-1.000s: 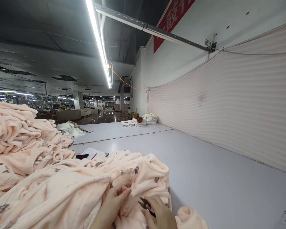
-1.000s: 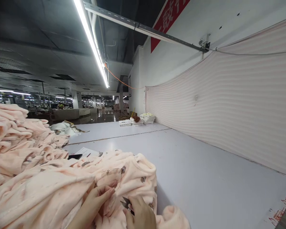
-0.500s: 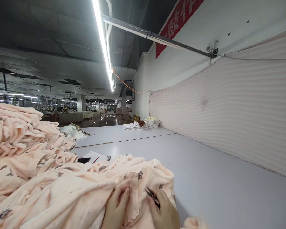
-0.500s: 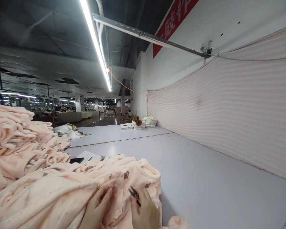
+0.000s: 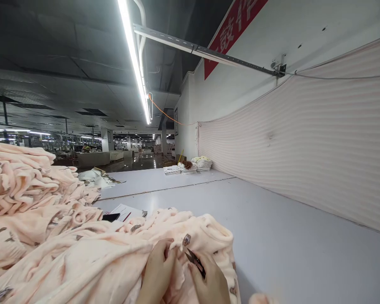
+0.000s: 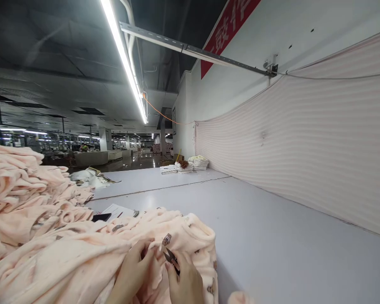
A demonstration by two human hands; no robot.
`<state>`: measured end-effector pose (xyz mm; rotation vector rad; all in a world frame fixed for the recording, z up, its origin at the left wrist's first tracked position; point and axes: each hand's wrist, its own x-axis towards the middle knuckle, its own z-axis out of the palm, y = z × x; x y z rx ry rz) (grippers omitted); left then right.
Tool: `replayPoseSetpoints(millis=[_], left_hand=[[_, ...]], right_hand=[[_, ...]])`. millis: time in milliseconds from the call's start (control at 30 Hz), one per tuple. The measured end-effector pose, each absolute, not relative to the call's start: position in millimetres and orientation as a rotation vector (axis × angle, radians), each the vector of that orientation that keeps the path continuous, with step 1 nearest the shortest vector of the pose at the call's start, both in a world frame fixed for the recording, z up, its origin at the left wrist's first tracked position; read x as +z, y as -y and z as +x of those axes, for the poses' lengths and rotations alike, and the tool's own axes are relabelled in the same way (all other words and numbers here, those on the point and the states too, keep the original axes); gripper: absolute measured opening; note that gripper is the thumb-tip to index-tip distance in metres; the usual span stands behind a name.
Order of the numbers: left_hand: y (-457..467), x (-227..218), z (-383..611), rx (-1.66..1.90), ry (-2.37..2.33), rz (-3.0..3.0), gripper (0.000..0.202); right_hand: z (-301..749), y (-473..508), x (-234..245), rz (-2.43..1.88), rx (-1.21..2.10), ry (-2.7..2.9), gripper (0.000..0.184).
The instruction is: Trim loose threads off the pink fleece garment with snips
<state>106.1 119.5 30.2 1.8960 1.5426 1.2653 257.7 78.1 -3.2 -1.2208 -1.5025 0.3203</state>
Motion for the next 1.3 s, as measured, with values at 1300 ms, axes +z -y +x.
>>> replayPoseSetpoints(millis=[1300], left_hand=[[-96.6,10.1,102.9,1.383,-1.285,1.93,0.022]], right_hand=[[245.2,-76.5,-15.3,-0.957,0.772,1.232,0.058]])
